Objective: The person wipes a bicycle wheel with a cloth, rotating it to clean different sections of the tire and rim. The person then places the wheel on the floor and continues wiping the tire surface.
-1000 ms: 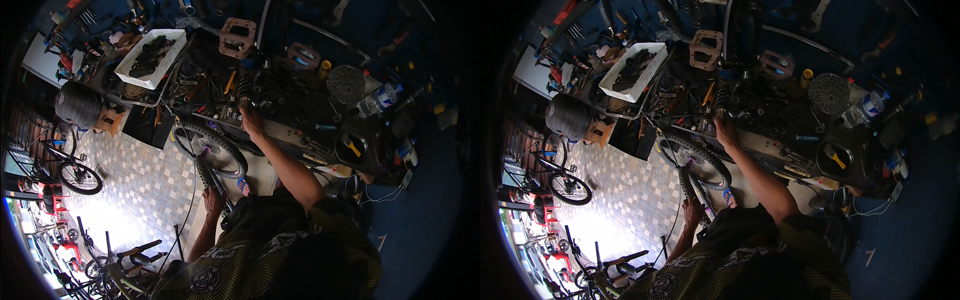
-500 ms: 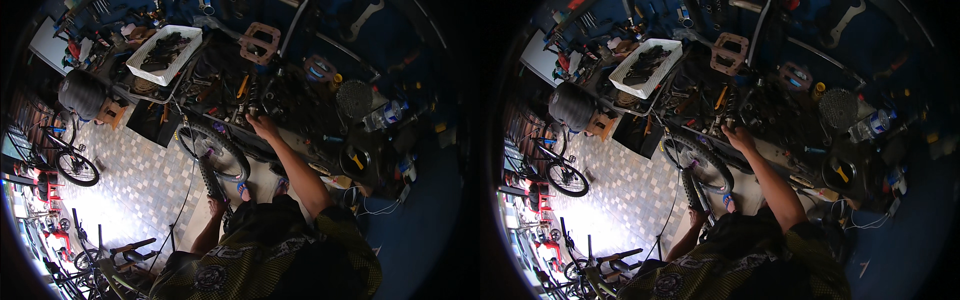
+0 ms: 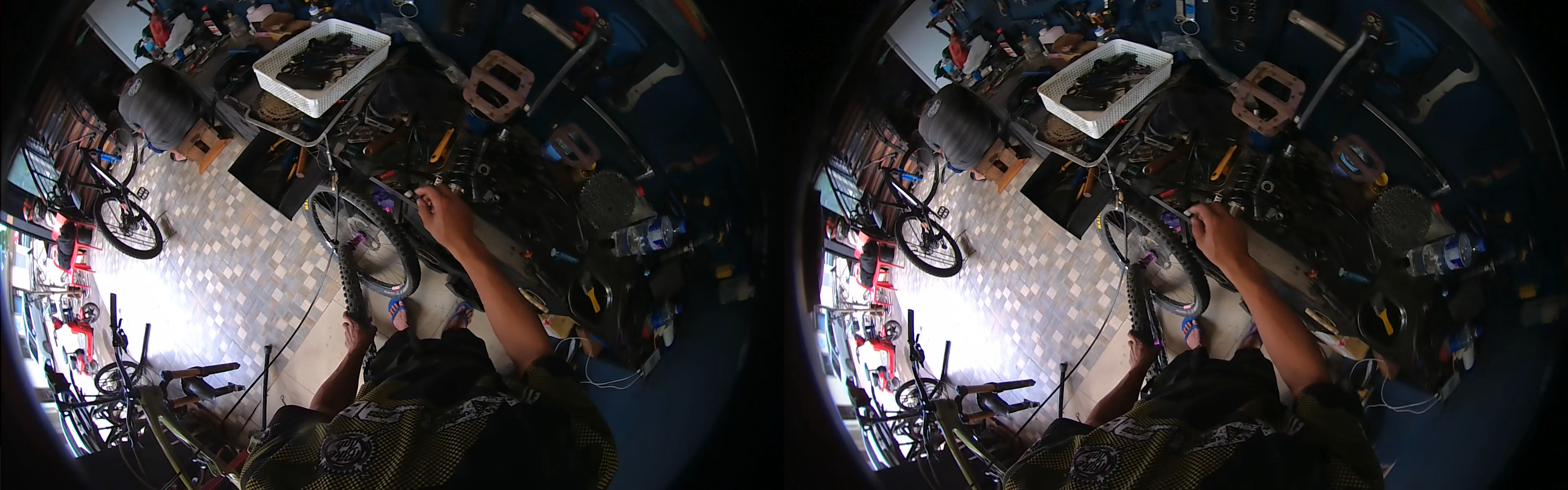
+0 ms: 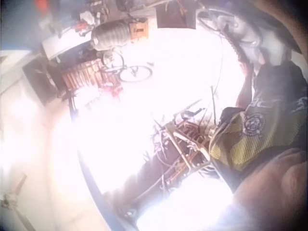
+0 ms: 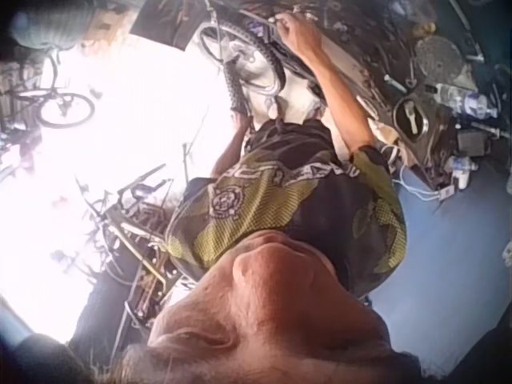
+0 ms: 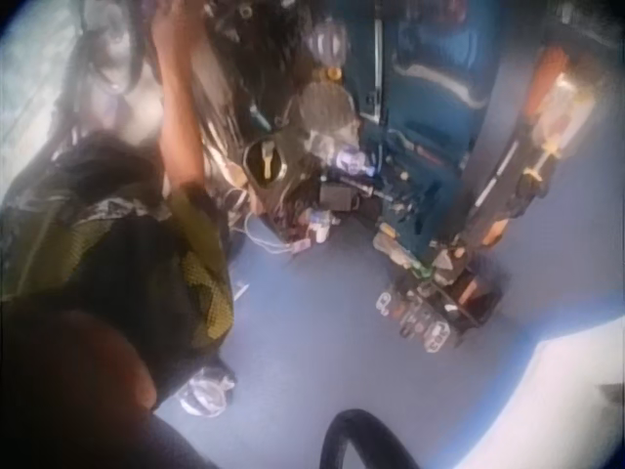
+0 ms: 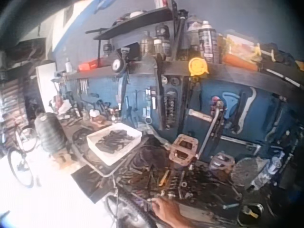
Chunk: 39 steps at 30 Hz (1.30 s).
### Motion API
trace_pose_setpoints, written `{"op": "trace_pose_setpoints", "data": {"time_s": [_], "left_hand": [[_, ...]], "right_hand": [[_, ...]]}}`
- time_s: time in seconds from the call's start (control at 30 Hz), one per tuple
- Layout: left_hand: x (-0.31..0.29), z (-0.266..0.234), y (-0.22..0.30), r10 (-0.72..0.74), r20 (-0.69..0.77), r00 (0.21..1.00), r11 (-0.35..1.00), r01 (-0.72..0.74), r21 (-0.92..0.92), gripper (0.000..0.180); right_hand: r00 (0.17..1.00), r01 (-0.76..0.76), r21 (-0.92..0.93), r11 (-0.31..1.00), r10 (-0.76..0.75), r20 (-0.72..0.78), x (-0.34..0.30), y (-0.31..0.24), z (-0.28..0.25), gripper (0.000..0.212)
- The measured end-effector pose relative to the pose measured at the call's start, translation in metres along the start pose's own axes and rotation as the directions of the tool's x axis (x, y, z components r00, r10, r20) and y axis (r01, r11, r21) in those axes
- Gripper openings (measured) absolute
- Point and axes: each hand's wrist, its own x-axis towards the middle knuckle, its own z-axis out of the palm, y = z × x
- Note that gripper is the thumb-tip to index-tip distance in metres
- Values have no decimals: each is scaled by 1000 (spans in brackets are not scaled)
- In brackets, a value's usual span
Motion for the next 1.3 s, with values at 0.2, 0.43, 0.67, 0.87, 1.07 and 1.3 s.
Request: {"op": "trace_pose_setpoints", "data": {"time_s": [0.2, 0.43, 0.67, 0.87, 1.07, 1.3], "left_hand": [[-12, -10, 5, -61, -24, 998, 997, 60, -41, 79], [-20, -14, -3, -96, 11, 995, 991, 96, -95, 76], [-10, -19, -3, -80, 44, 996, 993, 83, -79, 82], [-9, -21, -3, -76, 52, 996, 994, 80, -76, 84], [-7, -21, -2, -78, 63, 995, 993, 83, -84, 83], [-7, -20, -1, -102, 76, 992, 988, 110, -107, 82]], "right_hand": [[967, 245, -101, 964, -237, 92, 68, -18, 64, 23], [939, 339, -260, 904, -308, 153, 132, -11, 98, 14], [984, -171, 128, 977, 164, 65, 189, 16, 64, 26], [971, -184, 453, 872, 233, -55, 219, 4, 31, 24], [960, -172, 601, 781, 271, -77, 219, -7, 11, 20], [944, -153, 713, 684, 314, -98, 228, -28, -3, 18]]}}
